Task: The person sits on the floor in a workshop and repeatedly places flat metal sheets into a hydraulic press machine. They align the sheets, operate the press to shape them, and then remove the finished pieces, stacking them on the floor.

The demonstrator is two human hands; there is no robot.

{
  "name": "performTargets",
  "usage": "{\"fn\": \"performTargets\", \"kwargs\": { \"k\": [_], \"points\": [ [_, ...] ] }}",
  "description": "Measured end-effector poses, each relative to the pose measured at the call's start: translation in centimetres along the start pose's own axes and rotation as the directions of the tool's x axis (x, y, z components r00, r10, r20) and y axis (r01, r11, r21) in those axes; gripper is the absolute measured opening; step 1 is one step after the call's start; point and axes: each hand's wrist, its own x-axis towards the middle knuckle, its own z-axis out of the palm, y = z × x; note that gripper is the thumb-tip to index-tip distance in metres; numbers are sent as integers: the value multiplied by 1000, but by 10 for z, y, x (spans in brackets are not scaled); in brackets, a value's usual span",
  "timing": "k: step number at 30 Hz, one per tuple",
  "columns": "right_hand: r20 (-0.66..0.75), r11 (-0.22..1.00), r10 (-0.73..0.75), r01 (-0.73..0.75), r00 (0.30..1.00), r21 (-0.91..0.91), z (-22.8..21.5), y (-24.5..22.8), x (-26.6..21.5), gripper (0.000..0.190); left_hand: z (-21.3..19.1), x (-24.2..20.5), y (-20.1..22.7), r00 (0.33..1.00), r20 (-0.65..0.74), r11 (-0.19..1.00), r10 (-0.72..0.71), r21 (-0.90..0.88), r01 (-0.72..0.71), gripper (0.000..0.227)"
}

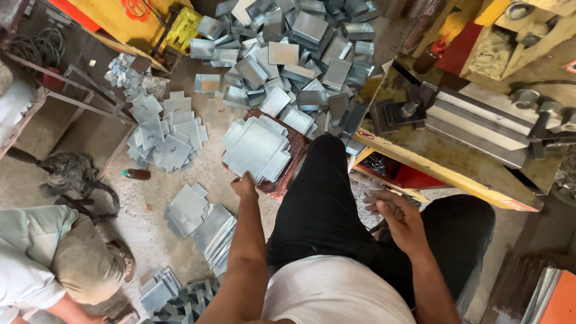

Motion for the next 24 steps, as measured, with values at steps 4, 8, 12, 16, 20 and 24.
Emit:
{"fn": "performTargets", "kwargs": {
  "k": [4, 8, 12, 16, 20, 24],
  "points": [
    [-25, 999, 39, -39, 999, -3, -8, 0, -2, 37, 24, -13, 35, 913, 302, 961, 275, -60, -270, 37],
    [-53, 999, 34, -34, 998, 1, -17, 0, -7, 38, 29, -59, 90, 732, 379, 798, 566, -28, -602, 29],
    [-72, 1000, 8, -9, 997, -6, -25, -9, -7, 41, 14, -130, 148, 592, 583, 831, 557, -378, -409, 33],
    [-103, 998, 2, 3, 995, 55, -39, -24, -8, 56, 3, -206, 175, 422, 820, 920, 386, -379, -104, 40],
    [-69, 978, 46, -31, 997, 208, -65, -28, -28, 71, 4, -267, 164, 241, 967, 983, 86, -121, 136, 41],
    [-108, 971, 45, -18, 993, 237, -86, -19, -57, 54, 19, -318, 139, 33, 999, 997, -13, 11, 75, 41]
  ]
}}
